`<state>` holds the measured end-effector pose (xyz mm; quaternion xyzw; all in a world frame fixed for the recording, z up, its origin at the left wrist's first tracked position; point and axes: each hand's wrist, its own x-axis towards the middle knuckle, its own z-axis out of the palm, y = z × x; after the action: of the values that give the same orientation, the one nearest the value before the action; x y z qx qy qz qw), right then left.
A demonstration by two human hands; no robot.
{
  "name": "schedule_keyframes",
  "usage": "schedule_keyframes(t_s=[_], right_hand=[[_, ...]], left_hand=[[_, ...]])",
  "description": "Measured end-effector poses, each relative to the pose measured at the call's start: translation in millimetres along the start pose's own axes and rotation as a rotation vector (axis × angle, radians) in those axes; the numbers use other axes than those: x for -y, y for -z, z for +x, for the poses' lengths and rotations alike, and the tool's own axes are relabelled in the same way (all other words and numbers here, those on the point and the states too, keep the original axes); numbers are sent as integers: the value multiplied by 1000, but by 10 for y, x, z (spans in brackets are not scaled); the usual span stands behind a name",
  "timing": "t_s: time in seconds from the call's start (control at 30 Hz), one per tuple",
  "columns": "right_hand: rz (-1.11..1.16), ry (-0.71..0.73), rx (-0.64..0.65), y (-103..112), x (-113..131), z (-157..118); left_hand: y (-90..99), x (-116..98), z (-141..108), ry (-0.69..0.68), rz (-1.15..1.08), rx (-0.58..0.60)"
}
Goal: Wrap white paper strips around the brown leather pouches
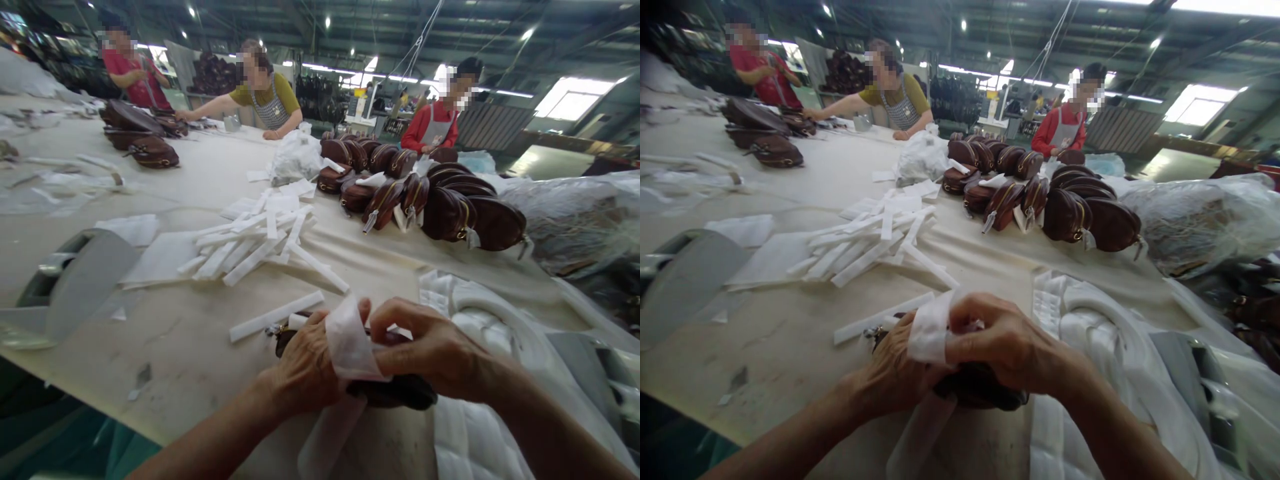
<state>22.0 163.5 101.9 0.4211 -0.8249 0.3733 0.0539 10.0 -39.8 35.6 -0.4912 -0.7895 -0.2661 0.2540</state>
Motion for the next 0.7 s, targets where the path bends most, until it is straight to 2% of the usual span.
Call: schedule_keyframes(t_s=[0.1,0.23,0.4,0.57,0.7], right_hand=[[-170,74,85,-17,37,-6],[-297,60,75,-50,-32,-43],[-118,29,37,-46,-210,-38],[96,-83,52,-83,-428,-47],[202,-184,55,-156,-519,-80]], left_hand=[[3,35,-22,-39,6,7],[28,49,-17,-55,-41,43],[18,48,-42,-83,49,114],[10,32,-53,-109,58,56],[62,11,-13,-75,42,77]])
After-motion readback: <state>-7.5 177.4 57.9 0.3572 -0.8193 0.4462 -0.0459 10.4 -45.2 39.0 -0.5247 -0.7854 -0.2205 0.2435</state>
